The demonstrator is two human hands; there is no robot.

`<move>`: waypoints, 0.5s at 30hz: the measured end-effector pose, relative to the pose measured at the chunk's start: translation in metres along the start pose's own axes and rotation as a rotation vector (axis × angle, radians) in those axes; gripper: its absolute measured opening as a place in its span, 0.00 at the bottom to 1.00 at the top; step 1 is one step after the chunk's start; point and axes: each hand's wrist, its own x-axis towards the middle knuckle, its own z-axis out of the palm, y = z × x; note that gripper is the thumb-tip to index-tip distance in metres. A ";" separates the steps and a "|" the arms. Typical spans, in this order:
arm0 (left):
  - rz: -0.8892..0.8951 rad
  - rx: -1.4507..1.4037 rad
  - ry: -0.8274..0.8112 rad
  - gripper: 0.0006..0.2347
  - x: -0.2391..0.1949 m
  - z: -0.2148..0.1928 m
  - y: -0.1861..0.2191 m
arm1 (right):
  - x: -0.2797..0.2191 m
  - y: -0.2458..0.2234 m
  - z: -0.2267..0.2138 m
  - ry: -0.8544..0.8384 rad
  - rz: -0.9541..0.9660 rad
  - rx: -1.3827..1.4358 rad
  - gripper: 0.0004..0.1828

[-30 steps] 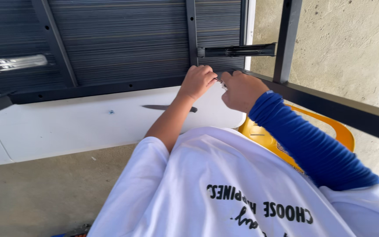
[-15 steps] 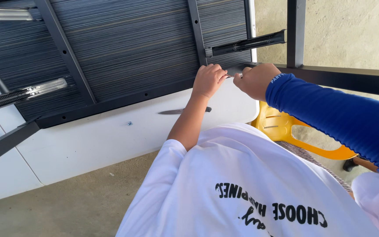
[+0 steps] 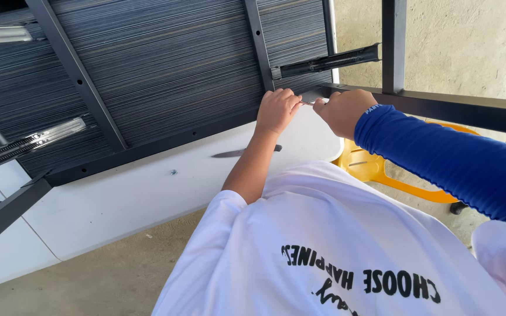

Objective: The person uses a screwdriver to tighten screws on the underside of a black metal frame resting on a white table. They reposition the frame to access different screw locations and continue fastening components.

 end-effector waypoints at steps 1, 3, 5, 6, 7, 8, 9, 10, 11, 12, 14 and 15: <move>0.004 0.003 0.001 0.05 -0.001 -0.001 0.000 | 0.000 -0.002 0.001 -0.006 0.024 0.016 0.28; 0.022 -0.037 0.024 0.06 0.000 -0.003 -0.001 | 0.001 -0.003 0.002 -0.016 0.073 0.047 0.27; 0.026 -0.063 0.036 0.06 -0.003 -0.004 -0.001 | 0.005 -0.004 0.001 -0.061 0.133 0.156 0.23; 0.025 -0.071 0.036 0.06 -0.004 -0.004 -0.001 | 0.007 -0.003 -0.002 -0.085 0.163 0.214 0.22; 0.025 -0.078 0.036 0.05 -0.005 -0.004 -0.002 | 0.009 -0.002 -0.005 -0.064 0.217 0.343 0.21; 0.022 -0.064 0.023 0.05 -0.006 -0.003 -0.001 | 0.012 0.000 -0.011 -0.043 0.272 0.470 0.21; 0.020 -0.051 0.009 0.05 -0.006 -0.003 -0.001 | 0.013 0.000 -0.017 -0.021 0.327 0.596 0.22; 0.019 -0.037 -0.002 0.05 -0.005 -0.002 -0.001 | 0.015 0.002 -0.024 -0.123 0.414 0.699 0.22; 0.017 -0.033 -0.001 0.04 -0.004 -0.001 0.000 | 0.015 0.003 -0.031 -0.226 0.500 0.802 0.22; 0.016 -0.027 0.001 0.04 -0.003 -0.001 0.000 | 0.012 0.002 -0.036 -0.329 0.583 0.905 0.22; 0.025 -0.016 -0.005 0.04 -0.002 -0.002 0.000 | 0.002 -0.003 -0.038 -0.155 0.412 0.637 0.21; 0.036 -0.011 -0.013 0.04 -0.001 -0.003 0.000 | -0.005 -0.006 -0.035 -0.068 0.328 0.502 0.21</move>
